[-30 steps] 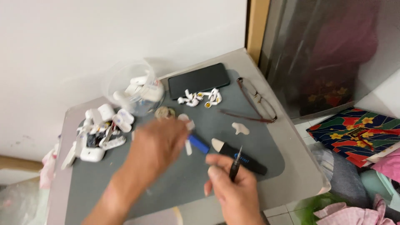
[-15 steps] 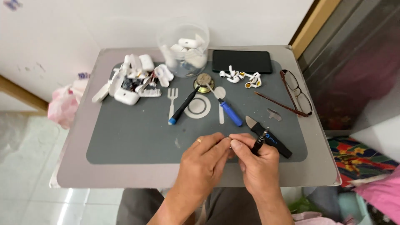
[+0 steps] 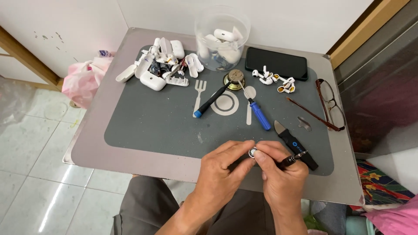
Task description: Disassembling and extracting internal components from wireless earbuds using precision hand tools.
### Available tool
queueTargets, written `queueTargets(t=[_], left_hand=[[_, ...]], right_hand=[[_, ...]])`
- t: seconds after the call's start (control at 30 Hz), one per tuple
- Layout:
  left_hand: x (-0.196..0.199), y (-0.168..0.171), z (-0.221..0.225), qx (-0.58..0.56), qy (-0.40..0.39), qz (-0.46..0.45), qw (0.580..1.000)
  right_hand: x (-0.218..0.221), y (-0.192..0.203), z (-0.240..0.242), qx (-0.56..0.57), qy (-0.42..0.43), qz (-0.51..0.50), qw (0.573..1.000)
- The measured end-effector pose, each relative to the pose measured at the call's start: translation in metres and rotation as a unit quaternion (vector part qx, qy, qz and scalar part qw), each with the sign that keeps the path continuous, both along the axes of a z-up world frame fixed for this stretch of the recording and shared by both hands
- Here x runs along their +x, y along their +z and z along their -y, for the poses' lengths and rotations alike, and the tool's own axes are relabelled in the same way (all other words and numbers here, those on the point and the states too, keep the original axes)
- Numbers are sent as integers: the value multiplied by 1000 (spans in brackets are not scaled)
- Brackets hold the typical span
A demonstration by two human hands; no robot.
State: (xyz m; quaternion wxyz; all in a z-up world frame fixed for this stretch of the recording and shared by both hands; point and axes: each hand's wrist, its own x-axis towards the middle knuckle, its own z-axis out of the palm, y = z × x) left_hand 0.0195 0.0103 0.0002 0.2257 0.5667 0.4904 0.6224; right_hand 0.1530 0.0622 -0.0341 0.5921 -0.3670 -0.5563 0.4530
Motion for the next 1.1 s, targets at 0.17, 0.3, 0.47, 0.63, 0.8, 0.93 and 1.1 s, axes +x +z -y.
queueTargets(t=[0.17,0.3,0.47,0.63,0.8,0.93,1.1], left_hand=[[-4,5,0,-54,-25,58,997],[-5,1,-1,-67,-52,123,989],[-8,5,-1,-78,-62,134,986],[-8,7,-1,-83,-58,152,983],[-5,7,-1,-53,-40,124,990],[-5,10,0,-41,-31,116,992],[-5,13,1,-45,-25,105,993]], right_hand=[[0,5,3,23,7,18,1000],[1,4,4,44,28,16,999],[1,1,4,38,35,-4,999],[2,4,3,47,51,14,998],[3,0,1,29,59,-21,998],[4,-2,0,19,62,-26,998],[3,-1,0,13,59,-36,998]])
